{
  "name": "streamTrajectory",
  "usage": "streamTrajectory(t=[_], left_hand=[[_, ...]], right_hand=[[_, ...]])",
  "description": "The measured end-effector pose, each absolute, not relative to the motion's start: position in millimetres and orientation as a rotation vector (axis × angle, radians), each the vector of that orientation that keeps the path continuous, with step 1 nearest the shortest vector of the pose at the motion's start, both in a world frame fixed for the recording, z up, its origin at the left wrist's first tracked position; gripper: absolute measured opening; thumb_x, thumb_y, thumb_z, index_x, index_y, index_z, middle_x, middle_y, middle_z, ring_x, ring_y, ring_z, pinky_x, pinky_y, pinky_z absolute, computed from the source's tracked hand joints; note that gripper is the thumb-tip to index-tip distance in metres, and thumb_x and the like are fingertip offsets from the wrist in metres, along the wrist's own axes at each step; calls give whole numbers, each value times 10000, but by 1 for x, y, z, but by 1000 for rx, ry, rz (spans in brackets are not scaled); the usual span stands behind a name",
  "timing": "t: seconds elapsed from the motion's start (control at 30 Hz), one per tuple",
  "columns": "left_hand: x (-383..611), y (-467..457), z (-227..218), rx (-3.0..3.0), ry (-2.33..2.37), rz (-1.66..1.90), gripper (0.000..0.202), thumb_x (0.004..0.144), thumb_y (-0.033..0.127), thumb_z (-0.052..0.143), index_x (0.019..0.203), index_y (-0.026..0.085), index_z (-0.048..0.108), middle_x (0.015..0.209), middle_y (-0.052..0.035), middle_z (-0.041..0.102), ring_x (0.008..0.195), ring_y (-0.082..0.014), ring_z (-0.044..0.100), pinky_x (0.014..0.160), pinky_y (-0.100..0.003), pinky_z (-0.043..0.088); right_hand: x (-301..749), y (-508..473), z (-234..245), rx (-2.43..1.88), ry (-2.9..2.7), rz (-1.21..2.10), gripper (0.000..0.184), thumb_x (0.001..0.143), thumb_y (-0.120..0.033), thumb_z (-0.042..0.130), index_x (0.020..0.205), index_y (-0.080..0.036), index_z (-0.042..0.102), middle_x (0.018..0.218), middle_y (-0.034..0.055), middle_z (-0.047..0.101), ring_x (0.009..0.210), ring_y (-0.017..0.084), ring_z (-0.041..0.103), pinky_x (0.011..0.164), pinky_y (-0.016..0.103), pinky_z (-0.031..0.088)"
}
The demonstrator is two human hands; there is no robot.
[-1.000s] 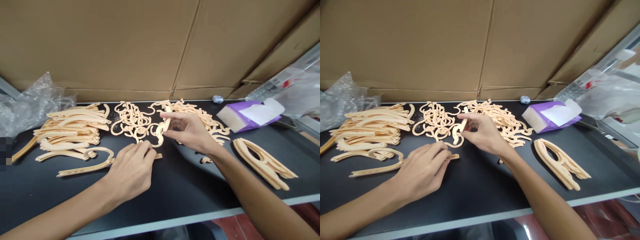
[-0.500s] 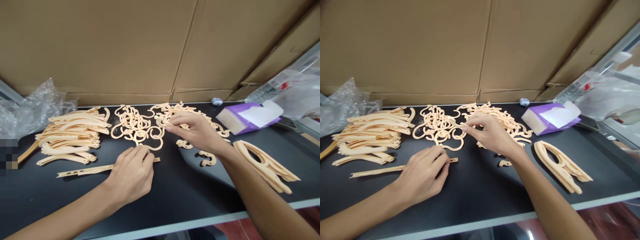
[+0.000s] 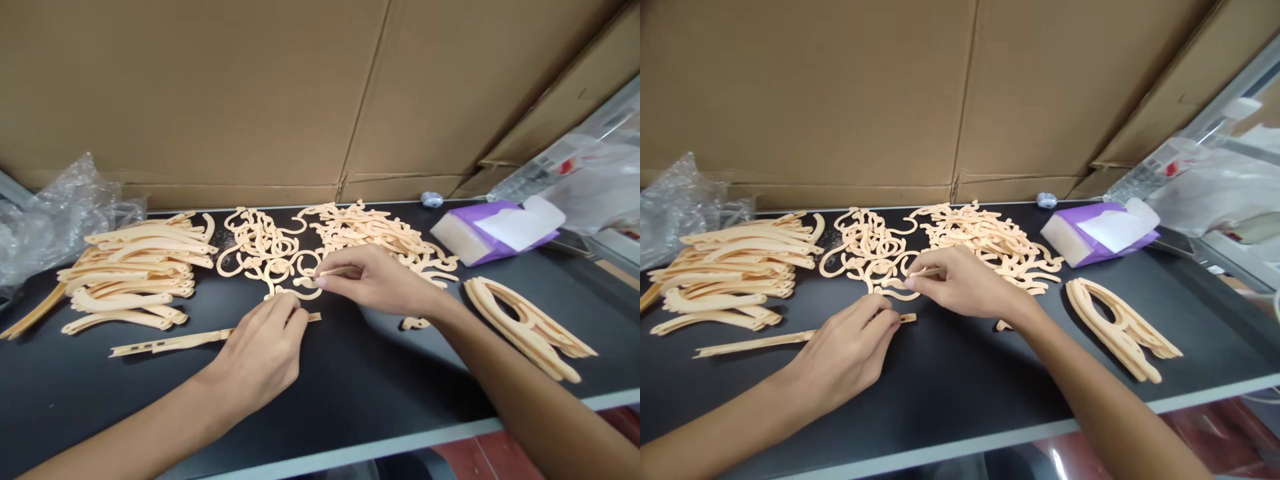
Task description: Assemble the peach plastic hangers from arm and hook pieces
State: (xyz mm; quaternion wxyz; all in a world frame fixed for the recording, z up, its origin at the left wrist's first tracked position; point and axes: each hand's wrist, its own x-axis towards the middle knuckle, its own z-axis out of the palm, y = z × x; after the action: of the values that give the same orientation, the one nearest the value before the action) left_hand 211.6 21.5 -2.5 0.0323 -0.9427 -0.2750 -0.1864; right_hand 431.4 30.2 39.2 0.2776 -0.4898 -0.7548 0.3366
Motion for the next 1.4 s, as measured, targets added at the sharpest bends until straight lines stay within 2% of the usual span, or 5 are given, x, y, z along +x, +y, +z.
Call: streamTrajectory(t=[0.2,0.33,0.57,1.2,1.4], left_hand=[[212,21,-1,-2921,-873,-549,189,901,40,468,817,149,598,825,-65,579,724,-214,576,647,-354,551],[212,21,-1,-2939,-895,-517,197,908,38,455,841,142,608,845,-71,585,737,-220,585,655,-369,563],[211,21,-2,-2968,-928,-536,192,912,42,458,858,133,618,870,-73,593,773,-223,606,677,-379,580],[212,22,-4,-2980,-848,-521,216,902,25,451,869,112,646,878,-90,600,778,-226,592,689,-378,575],[210,22,-3,-3002,-898,-504,224,906,32,449,909,118,656,900,-86,608,792,-224,602,695,-374,578]], right_hand=[[437,18,34,-1495,-2077,959,199,867,-316,634,737,-167,661,547,-67,437,523,79,328,490,242,233],[438,16,34,-1561,-2178,963,208,878,-308,614,733,-170,667,543,-67,455,528,79,334,496,242,234],[439,14,34,-1692,-2184,884,318,902,-426,588,707,-183,651,528,-64,440,508,79,313,492,249,211],[433,15,36,-1842,-2214,881,411,902,-453,574,589,-186,559,492,-59,411,509,87,286,477,257,207],[431,11,32,-1825,-2313,631,401,916,-429,579,588,-198,587,495,-48,474,498,93,317,514,266,226]])
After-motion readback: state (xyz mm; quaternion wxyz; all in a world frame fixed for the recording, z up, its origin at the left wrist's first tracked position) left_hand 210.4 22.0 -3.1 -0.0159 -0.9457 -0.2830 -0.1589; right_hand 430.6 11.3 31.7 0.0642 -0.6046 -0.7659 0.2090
